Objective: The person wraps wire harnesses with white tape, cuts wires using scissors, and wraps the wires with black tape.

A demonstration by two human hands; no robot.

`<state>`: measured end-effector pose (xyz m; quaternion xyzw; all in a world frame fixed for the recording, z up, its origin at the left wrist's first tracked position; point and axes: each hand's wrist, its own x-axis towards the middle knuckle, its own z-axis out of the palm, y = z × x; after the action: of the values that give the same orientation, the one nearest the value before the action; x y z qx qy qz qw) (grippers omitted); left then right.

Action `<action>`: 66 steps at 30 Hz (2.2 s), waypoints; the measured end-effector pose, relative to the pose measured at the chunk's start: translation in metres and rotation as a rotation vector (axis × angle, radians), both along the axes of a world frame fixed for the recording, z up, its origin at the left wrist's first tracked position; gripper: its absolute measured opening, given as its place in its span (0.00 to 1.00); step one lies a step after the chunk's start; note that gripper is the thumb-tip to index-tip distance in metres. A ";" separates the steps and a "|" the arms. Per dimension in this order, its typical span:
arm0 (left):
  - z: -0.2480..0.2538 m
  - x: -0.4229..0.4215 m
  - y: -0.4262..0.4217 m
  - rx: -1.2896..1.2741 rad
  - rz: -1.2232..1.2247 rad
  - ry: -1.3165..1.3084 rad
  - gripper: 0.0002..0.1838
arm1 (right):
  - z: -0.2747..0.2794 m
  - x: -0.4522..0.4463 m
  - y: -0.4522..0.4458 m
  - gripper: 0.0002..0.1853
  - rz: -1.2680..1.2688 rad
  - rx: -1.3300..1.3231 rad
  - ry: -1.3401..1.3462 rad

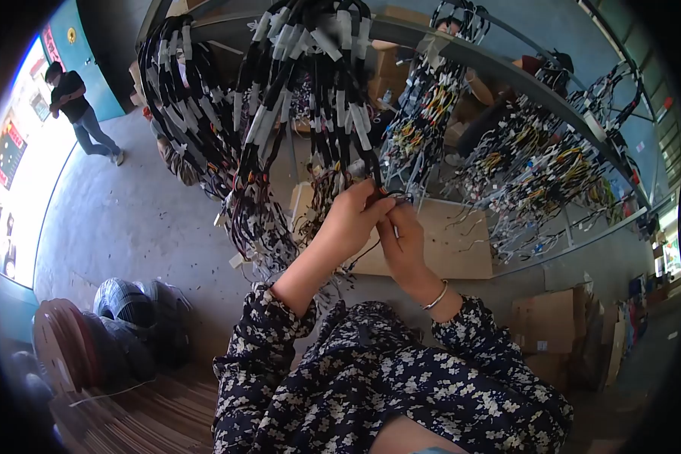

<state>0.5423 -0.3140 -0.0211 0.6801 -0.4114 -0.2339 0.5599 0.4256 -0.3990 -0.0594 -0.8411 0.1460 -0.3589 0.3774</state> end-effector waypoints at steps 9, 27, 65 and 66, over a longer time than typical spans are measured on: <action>-0.007 0.012 0.039 -0.008 -0.049 0.620 0.13 | -0.024 -0.051 0.026 0.11 0.095 0.122 -0.078; -0.049 -0.024 0.054 -0.554 -0.569 1.193 0.12 | 0.104 -0.027 -0.032 0.41 0.951 0.727 0.382; -0.069 0.045 0.021 -0.412 0.495 0.007 0.13 | 0.114 -0.005 -0.067 0.45 0.839 0.471 0.686; -0.069 0.046 0.027 -0.443 0.424 0.150 0.12 | 0.112 -0.004 -0.072 0.44 0.838 0.384 0.701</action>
<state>0.5884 -0.2874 -0.0902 0.5930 -0.2590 -0.0663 0.7595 0.4213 -0.4709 0.0523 -0.8122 -0.0206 0.1542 0.5622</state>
